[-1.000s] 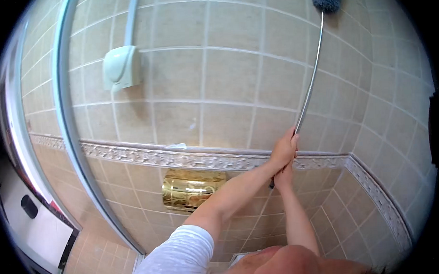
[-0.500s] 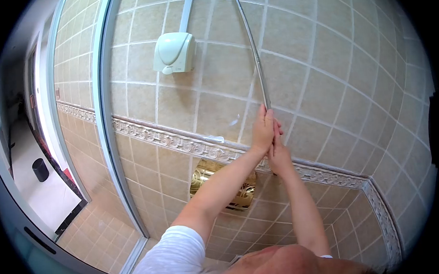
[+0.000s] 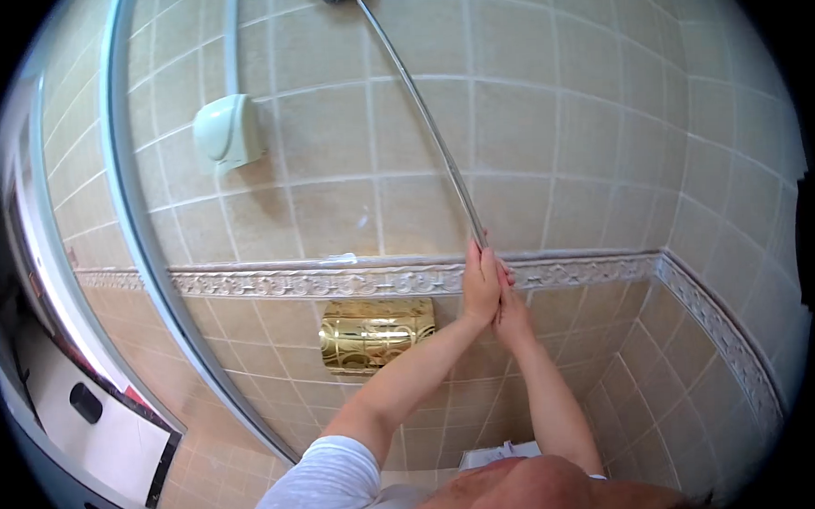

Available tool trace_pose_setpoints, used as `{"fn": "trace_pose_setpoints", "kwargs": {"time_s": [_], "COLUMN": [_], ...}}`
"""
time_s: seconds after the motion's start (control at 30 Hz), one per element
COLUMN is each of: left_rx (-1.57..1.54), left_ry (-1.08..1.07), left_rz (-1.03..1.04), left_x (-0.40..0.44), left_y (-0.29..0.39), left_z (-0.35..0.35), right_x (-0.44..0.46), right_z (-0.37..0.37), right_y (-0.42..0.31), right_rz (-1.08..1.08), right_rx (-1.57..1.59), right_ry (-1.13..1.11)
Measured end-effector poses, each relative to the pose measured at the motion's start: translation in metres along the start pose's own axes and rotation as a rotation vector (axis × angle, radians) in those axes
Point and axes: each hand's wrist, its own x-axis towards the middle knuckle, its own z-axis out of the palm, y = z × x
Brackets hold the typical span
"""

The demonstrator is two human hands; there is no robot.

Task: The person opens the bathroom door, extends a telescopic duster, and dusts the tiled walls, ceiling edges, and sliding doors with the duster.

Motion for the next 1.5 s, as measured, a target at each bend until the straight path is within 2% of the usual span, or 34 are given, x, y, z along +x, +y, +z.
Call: {"fn": "trace_pose_setpoints", "kwargs": {"time_s": [0.17, 0.27, 0.33, 0.37, 0.43, 0.47, 0.53, 0.6, 0.67, 0.73, 0.77, 0.83, 0.87, 0.9, 0.97, 1.1, 1.23, 1.43, 1.5], "left_rx": [-0.014, 0.018, 0.062, 0.048, 0.222, 0.207, 0.239, 0.199, 0.129, 0.040, -0.014, -0.111, -0.158, -0.199, -0.247, -0.312, -0.454, -0.596, -0.655], "left_ry": [-0.154, -0.259, -0.337, -0.362, -0.487, -0.519, -0.609, -0.623, -0.585, -0.582, -0.592, -0.579, -0.594, -0.610, -0.687, -0.825, -0.916, -0.964, -1.008], "left_rz": [-0.066, -0.146, -0.255, -0.277, -0.267, -0.284, -0.435, -0.457, -0.520, -0.577, -0.583, -0.676, -0.748, -0.821, -0.858, -0.926, -0.923, -0.954, -0.891], "left_x": [-0.059, -0.088, -0.106, -0.112, -0.118, -0.121, -0.126, -0.137, -0.147, -0.159, -0.167, -0.187, -0.197, -0.206, -0.230, -0.254, -0.269, -0.306, -0.322], "left_y": [-0.045, -0.066, -0.074, -0.080, -0.093, -0.094, -0.095, -0.100, -0.087, -0.078, -0.084, -0.084, -0.081, -0.079, -0.100, -0.094, -0.075, -0.030, -0.019], "left_z": [0.035, 0.055, 0.068, 0.072, 0.084, 0.089, 0.096, 0.096, 0.096, 0.088, 0.084, 0.076, 0.074, 0.070, 0.063, 0.076, 0.090, 0.148, 0.174], "right_x": [-0.080, -0.122, -0.147, -0.156, -0.167, -0.173, -0.186, -0.203, -0.203, -0.214, -0.229, -0.246, -0.245, -0.254, -0.280, -0.301, -0.321, -0.346, -0.335], "right_z": [-0.015, -0.025, -0.027, -0.027, -0.022, -0.020, -0.019, -0.019, -0.031, -0.030, -0.017, -0.019, -0.030, -0.030, -0.021, -0.035, -0.047, -0.108, -0.132], "right_y": [0.035, 0.037, 0.044, 0.045, 0.047, 0.047, 0.051, 0.060, 0.031, 0.026, 0.034, 0.018, -0.006, -0.010, -0.023, -0.043, -0.053, -0.108, -0.157], "right_rz": [0.157, 0.198, 0.522, 0.552, 0.433, 0.402, 0.529, 0.697, 0.699, 0.817, 0.736, 0.814, 0.970, 1.000, 0.787, 0.976, 0.995, 0.976, 1.222], "right_rx": [-0.035, -0.110, -0.026, -0.041, -0.070, -0.089, -0.081, -0.012, -0.004, 0.005, -0.075, -0.075, 0.025, -0.010, -0.030, -0.188, -0.372, -0.618, -0.539], "right_ry": [0.072, 0.206, 0.132, 0.145, 0.328, 0.394, 0.426, 0.435, 0.363, 0.290, 0.350, 0.300, 0.207, 0.265, 0.413, 0.422, 0.512, 0.595, 0.622]}}
